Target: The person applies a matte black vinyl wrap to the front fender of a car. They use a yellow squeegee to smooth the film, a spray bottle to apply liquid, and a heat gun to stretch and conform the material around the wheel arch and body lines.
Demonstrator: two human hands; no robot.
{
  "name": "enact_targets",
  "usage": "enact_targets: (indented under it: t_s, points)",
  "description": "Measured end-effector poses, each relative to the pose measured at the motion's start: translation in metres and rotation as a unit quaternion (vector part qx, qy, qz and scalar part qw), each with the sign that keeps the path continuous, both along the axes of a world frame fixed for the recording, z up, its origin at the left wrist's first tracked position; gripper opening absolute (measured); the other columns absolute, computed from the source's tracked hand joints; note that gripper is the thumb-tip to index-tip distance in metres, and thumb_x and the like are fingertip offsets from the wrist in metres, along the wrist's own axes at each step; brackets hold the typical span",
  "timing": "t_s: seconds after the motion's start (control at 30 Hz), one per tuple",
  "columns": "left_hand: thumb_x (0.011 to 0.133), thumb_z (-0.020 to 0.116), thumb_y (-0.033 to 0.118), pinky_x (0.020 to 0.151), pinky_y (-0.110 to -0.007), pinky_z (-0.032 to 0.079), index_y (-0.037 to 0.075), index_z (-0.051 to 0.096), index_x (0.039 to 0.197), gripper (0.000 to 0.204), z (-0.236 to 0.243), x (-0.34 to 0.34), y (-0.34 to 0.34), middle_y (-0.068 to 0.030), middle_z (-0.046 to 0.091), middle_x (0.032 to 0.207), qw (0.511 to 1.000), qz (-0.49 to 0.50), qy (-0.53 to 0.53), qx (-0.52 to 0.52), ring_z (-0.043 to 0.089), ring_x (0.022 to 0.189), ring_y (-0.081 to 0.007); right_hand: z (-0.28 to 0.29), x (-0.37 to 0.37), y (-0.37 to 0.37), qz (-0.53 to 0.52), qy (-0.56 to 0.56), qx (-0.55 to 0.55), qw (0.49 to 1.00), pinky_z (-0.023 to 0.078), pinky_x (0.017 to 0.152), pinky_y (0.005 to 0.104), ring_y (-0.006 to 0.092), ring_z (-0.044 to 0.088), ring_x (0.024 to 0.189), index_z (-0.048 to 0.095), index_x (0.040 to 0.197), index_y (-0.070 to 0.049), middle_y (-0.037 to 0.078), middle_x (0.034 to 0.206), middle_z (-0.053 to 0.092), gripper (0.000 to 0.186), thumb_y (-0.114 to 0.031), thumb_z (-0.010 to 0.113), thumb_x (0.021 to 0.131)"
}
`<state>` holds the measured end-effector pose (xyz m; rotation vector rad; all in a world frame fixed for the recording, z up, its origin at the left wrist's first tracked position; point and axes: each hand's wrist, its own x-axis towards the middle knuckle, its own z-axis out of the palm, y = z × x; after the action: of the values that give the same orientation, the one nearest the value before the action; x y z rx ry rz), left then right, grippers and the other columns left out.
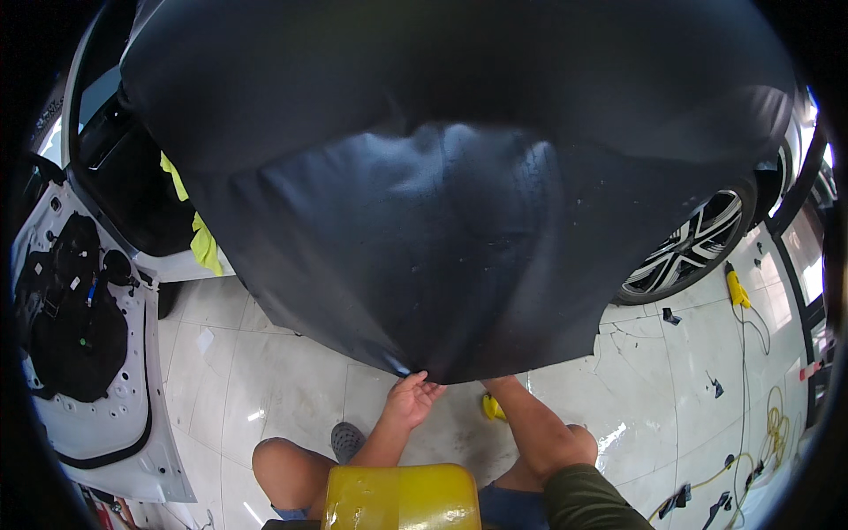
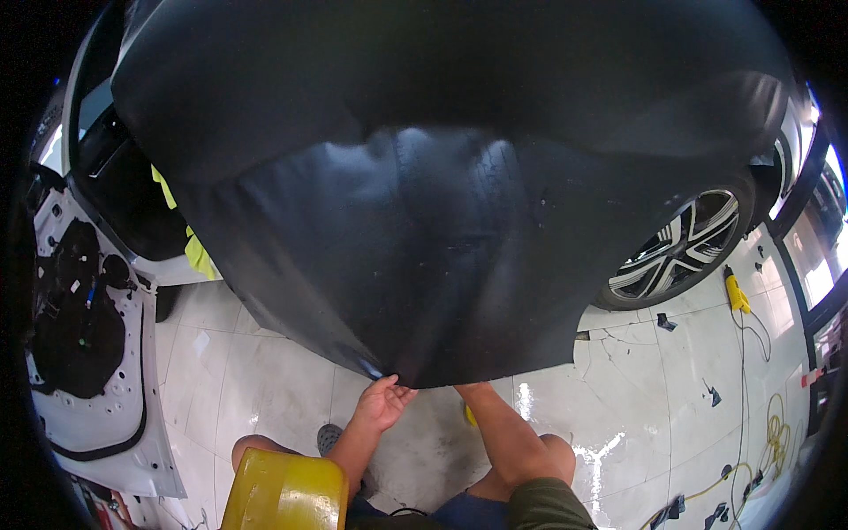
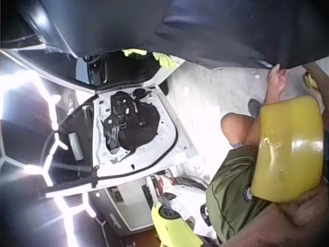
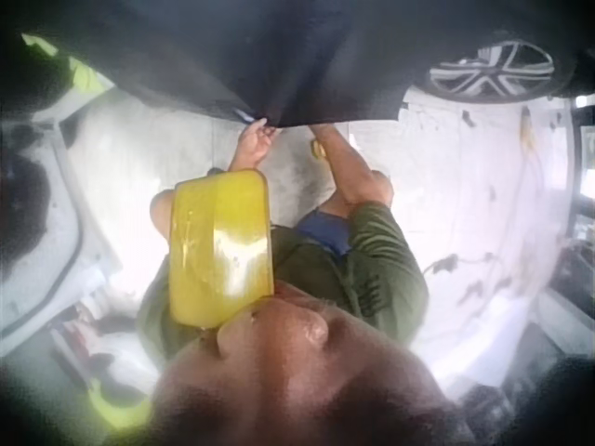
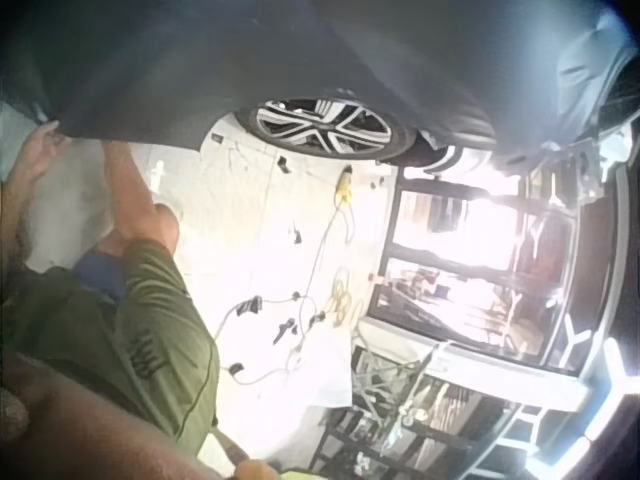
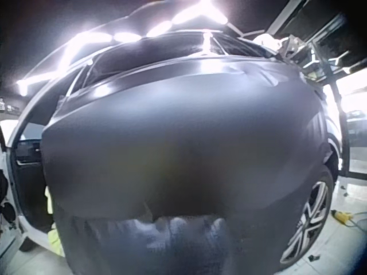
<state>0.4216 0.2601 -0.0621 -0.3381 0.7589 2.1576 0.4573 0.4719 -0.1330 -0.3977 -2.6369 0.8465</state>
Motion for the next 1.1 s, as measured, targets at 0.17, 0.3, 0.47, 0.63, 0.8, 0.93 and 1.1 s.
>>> enact_targets:
  t_s: [0.17,0.3,0.47,0.63,0.8,0.93,1.1]
  points:
    - [0.090,0.061,0.001,0.093,-0.051,0.054,0.002,0.065,0.093,0.006,-0.005,-0.005,-0.013,-0.0122,0.069,0.090,1.000,-0.016,-0.005,0.021,0.068,0.087,-0.0267,0.016,-0.007,-0.007,0.052,-0.060,-0.106,0.991,0.021,0.118,0.0450,0.0345,0.030,0.143,0.039,0.148,-0.008,0.015,0.155,0.036,0.067,-0.048,0.052,0.096]
    - [0.090,0.061,0.002,0.095,-0.050,0.054,0.001,0.065,0.091,0.004,0.012,0.004,-0.008,-0.0124,0.069,0.087,1.000,-0.004,-0.016,0.010,0.068,0.086,-0.0274,0.024,-0.006,-0.057,0.097,-0.060,0.055,0.992,0.022,0.117,0.0464,0.0333,0.032,0.143,0.045,0.146,-0.009,0.017,0.152,0.040,0.061,-0.042,0.054,0.095]
    - [0.091,0.062,0.005,0.098,-0.048,0.053,0.001,0.064,0.089,0.005,0.009,-0.002,-0.008,-0.0138,0.069,0.089,1.000,0.009,-0.016,-0.016,0.068,0.090,-0.0295,-0.005,0.005,-0.036,0.026,0.016,0.093,0.995,0.030,0.112,0.0522,0.0373,0.048,0.129,0.061,0.130,-0.011,0.016,0.136,0.056,0.050,-0.034,0.062,0.086]
    - [0.094,0.061,0.009,0.097,-0.049,0.054,0.001,0.062,0.090,0.009,-0.004,-0.024,0.014,-0.0167,0.069,0.099,0.999,-0.023,-0.013,-0.042,0.068,0.097,-0.0318,-0.036,0.043,0.050,-0.112,-0.034,0.069,0.991,0.046,0.099,0.0510,0.0434,0.058,0.111,0.067,0.115,-0.007,0.020,0.126,0.060,0.035,-0.026,0.062,0.086]
    - [0.096,0.062,0.018,0.095,-0.044,0.052,0.003,0.064,0.106,0.019,0.031,-0.033,0.016,-0.0165,0.068,0.106,0.913,-0.242,0.186,-0.271,0.066,0.104,-0.0315,-0.037,0.106,0.079,-0.225,-0.398,-0.054,0.888,0.044,0.104,0.0489,0.0432,0.054,0.123,0.033,0.149,-0.007,0.028,0.139,0.049,0.068,-0.039,0.056,0.094]
    - [0.091,0.066,0.022,0.111,-0.049,0.036,0.002,0.064,0.117,0.033,0.176,-0.106,0.010,-0.0188,0.052,0.141,0.373,-0.101,0.871,-0.305,0.045,0.134,-0.0374,0.042,0.109,0.099,0.002,-0.418,-0.015,0.908,0.046,0.101,0.0454,0.0427,0.059,0.116,0.055,0.133,-0.002,0.023,0.128,0.061,0.055,-0.043,0.053,0.096]
    - [0.088,0.063,0.020,0.116,-0.056,0.026,0.001,0.052,0.136,0.053,0.399,-0.209,0.054,-0.0199,0.039,0.152,-0.034,0.152,0.937,-0.314,0.032,0.143,-0.0401,0.342,-0.013,0.022,-0.115,0.269,0.186,0.938,0.040,0.106,0.0489,0.0412,0.049,0.127,0.056,0.132,0.000,0.021,0.134,0.055,0.044,-0.017,0.064,0.092]
